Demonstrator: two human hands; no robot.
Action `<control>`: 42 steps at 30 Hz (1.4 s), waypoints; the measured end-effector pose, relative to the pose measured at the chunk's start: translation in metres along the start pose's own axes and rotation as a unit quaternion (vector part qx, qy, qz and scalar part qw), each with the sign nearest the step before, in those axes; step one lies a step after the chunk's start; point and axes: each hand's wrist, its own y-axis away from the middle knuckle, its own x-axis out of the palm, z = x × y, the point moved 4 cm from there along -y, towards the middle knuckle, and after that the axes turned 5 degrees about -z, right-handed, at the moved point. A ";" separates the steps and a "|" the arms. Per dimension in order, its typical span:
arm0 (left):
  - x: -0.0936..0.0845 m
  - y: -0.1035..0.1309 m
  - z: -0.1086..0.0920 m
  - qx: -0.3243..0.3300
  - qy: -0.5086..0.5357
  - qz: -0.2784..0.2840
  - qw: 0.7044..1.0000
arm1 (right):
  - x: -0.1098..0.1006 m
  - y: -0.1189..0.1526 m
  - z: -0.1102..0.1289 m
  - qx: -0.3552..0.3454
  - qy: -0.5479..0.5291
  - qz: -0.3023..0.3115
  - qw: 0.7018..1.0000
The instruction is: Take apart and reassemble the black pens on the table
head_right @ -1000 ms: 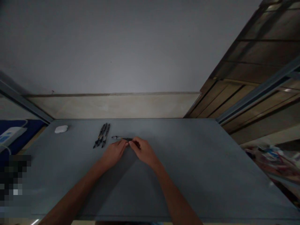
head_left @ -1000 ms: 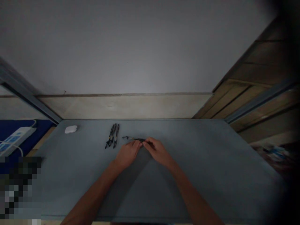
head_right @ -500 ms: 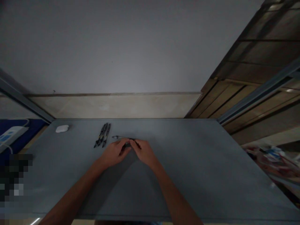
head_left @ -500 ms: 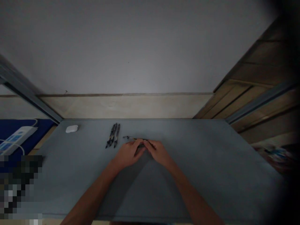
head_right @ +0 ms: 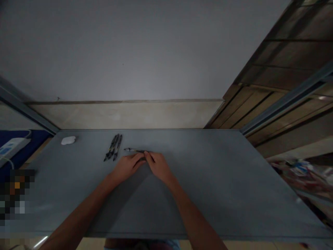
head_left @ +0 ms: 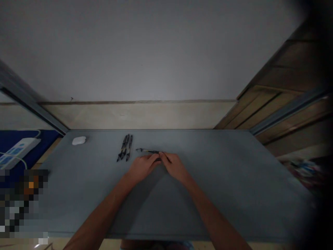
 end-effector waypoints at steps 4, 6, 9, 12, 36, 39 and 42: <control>0.001 0.000 0.001 -0.002 -0.031 0.006 1.000 | -0.001 0.000 0.003 0.009 -0.019 0.012 1.000; 0.002 0.000 0.003 -0.008 -0.037 0.010 0.999 | -0.002 0.000 0.005 0.001 -0.025 0.013 1.000; 0.004 0.000 0.004 -0.010 -0.051 0.011 0.999 | -0.002 0.000 0.007 -0.014 -0.016 0.004 1.000; 0.007 0.001 0.003 -0.008 -0.079 0.008 0.997 | -0.001 0.000 0.006 -0.015 -0.010 -0.009 1.000; -0.022 -0.006 0.031 -0.220 0.419 -0.224 0.852 | 0.001 -0.001 0.000 0.080 -0.369 0.000 0.926; -0.019 -0.007 0.032 -0.223 0.382 -0.170 0.881 | -0.015 -0.003 -0.001 0.095 -0.422 -0.060 0.899; -0.014 -0.008 0.018 -0.170 0.321 -0.085 0.928 | -0.022 -0.003 -0.002 0.113 -0.452 -0.097 0.879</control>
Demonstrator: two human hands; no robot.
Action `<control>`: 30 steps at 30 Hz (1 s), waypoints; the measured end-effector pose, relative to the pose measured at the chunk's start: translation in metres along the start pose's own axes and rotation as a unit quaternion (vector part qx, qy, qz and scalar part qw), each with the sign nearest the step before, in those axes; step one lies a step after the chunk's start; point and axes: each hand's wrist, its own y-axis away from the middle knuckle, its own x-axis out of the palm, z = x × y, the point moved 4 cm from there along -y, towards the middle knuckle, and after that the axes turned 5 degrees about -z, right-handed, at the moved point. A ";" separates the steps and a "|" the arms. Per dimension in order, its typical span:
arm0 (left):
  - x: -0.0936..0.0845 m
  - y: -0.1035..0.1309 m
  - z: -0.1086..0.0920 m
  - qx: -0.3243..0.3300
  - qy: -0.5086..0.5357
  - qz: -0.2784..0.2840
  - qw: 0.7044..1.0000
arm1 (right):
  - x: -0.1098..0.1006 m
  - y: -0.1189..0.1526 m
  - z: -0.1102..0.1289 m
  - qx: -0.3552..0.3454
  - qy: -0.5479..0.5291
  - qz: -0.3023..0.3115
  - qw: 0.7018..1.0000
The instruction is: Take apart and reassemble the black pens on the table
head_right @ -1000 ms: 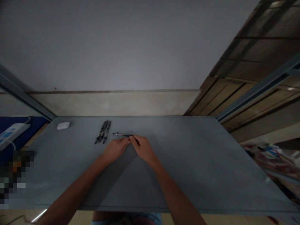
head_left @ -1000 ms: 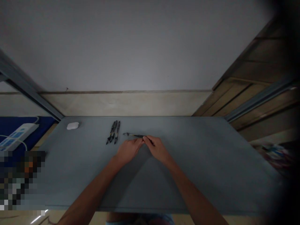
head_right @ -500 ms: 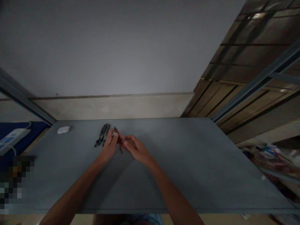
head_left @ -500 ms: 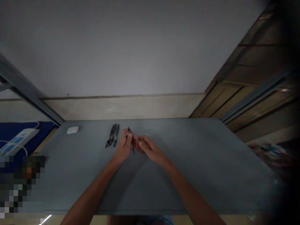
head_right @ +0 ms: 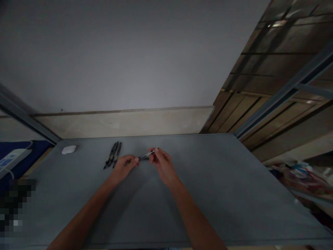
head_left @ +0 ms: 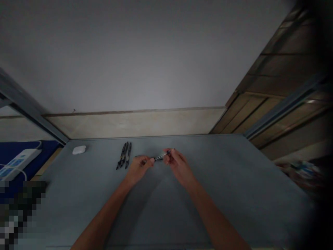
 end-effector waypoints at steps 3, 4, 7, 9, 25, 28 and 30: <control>0.016 0.008 -0.011 0.078 -0.062 0.058 0.993 | 0.003 0.001 -0.003 0.024 -0.013 -0.017 0.999; 0.021 0.011 -0.012 0.097 -0.076 0.065 0.990 | 0.006 0.002 -0.005 0.038 -0.027 -0.009 0.999; 0.033 0.017 -0.013 0.129 -0.111 0.071 0.983 | 0.019 0.006 -0.013 0.110 -0.095 0.055 0.988; 0.039 0.020 -0.012 0.149 -0.127 0.079 0.977 | 0.023 0.009 -0.015 0.148 -0.136 0.079 0.976; 0.027 0.014 -0.009 0.229 -0.329 0.060 0.914 | -0.010 0.000 0.017 0.024 -0.135 0.014 0.990; 0.015 0.011 -0.016 0.233 -0.348 0.041 0.907 | -0.008 0.000 0.017 0.039 -0.162 0.021 0.986; -0.006 0.013 -0.021 0.223 -0.356 0.000 0.908 | -0.007 0.000 0.017 0.048 -0.179 0.023 0.983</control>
